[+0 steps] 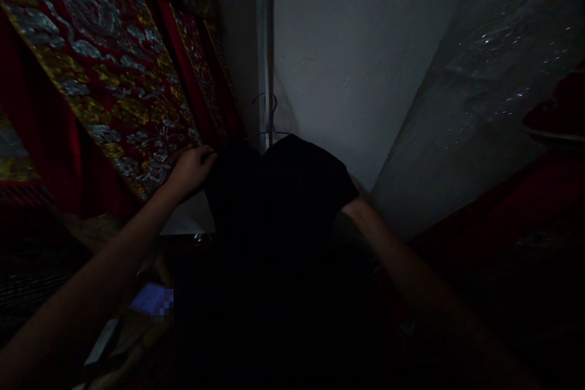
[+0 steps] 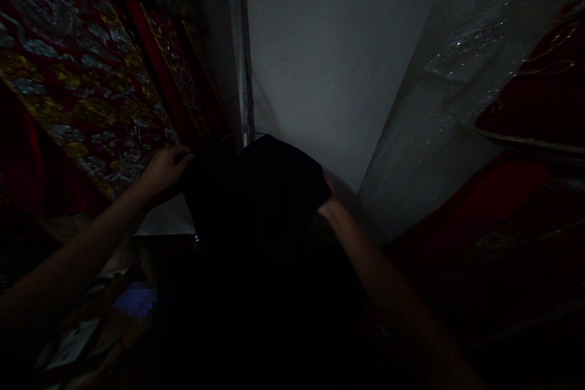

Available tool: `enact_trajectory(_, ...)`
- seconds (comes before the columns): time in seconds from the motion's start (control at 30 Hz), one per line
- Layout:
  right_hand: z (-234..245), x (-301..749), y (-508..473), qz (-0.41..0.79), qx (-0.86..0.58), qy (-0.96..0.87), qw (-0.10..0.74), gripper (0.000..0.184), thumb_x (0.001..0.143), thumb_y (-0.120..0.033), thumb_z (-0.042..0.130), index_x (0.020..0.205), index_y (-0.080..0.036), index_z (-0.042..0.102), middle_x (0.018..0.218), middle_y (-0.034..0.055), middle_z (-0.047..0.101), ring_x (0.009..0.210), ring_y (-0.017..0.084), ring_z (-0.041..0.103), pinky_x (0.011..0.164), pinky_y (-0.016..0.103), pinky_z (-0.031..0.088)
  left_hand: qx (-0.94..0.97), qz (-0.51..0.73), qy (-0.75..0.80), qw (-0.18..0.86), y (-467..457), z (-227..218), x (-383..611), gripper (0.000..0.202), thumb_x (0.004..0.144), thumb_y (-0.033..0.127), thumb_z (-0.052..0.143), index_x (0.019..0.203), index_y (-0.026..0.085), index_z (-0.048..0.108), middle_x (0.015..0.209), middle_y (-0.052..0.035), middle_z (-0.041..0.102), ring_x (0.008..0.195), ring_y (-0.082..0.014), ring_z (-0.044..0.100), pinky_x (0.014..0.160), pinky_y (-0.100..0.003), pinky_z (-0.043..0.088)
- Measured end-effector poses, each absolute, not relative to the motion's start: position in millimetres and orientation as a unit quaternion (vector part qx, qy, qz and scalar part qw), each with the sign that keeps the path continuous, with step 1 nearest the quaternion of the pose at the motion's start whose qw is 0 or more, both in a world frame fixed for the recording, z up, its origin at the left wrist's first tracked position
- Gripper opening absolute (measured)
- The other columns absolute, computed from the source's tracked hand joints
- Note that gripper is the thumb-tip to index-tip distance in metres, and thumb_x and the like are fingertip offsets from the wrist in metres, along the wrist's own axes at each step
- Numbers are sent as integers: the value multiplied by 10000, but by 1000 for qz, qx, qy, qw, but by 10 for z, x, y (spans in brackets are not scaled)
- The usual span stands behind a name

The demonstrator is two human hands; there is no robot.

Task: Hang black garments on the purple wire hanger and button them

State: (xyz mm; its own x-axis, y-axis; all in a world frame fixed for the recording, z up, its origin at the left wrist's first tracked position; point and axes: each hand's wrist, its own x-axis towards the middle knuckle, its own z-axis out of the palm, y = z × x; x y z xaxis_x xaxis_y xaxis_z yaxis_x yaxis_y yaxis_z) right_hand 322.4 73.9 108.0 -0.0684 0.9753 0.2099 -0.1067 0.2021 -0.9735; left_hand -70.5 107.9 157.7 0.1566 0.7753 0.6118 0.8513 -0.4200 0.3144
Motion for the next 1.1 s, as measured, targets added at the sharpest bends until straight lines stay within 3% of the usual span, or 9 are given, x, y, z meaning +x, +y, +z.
enact_trajectory(0.07,1139,3286,764,504,-401,-533,548,551,836,-730,566,978,-231,752,1012,77,769,1009,287,706,878,421,580,-746,-365,-550,89,1081,1551,-685,305,932,347,453,989,171,697,963,-108,728,884,-270,664,869,-387,500)
enact_trajectory(0.17,1368,3378,814,435,-416,-562,567,487,691,-634,776,945,-220,762,848,54,778,874,281,731,815,412,589,-735,-386,-534,161,1092,1616,-486,282,941,295,455,1045,169,685,1024,-127,695,1001,-288,628,943,-430,474)
enact_trajectory(0.3,1632,3397,702,321,-409,-572,634,518,669,-646,788,946,-209,757,803,59,756,817,270,720,760,400,587,-737,-473,-451,175,949,1831,-124,302,959,331,501,1181,196,654,1217,-120,629,1181,-290,559,1061,-464,419)
enact_trajectory(0.47,1566,3110,-31,248,-389,-657,597,493,846,-649,632,1112,-245,726,1031,67,745,978,259,693,867,390,567,-758,-535,-357,-111,410,2042,217,418,1008,482,411,1189,186,643,1190,-98,681,1155,-247,622,1027,-427,483)
enact_trajectory(0.67,1496,2762,-571,355,-189,-895,194,335,977,-405,552,1257,-261,667,1161,52,710,1057,200,669,951,338,526,-626,-435,-398,-510,-282,1849,166,334,953,418,507,1133,190,673,932,-100,689,823,-211,682,770,-404,586)
enact_trajectory(0.77,1391,2774,-274,300,-233,-888,260,299,965,-383,573,1209,-253,686,1197,63,688,1130,204,637,1029,373,475,-611,-337,-449,-558,-462,1768,-84,413,867,443,651,1212,214,663,673,2,542,485,-107,455,470,-281,450)
enact_trajectory(0.87,1188,2861,151,255,-322,-818,402,395,870,-390,693,1243,-265,665,1304,75,637,1218,230,582,1037,404,471,-649,-223,-494,-535,-476,1870,-330,452,828,556,675,1143,234,715,542,62,383,407,-62,237,383,-211,206)
enact_trajectory(0.93,1052,2913,374,313,-350,-778,417,429,830,-443,722,1216,-259,683,1268,71,665,1158,238,614,967,403,516,-690,-231,-504,-465,-390,1988,-443,437,799,608,672,1031,246,749,502,58,371,400,-71,248,381,-208,169)
enact_trajectory(1.1,966,2883,704,475,-383,-658,441,471,763,-661,700,921,-220,750,874,39,759,824,208,693,761,334,567,-757,-365,-498,-215,32,2097,-556,353,783,555,677,871,215,711,655,-31,649,580,-176,588,514,-271,455)
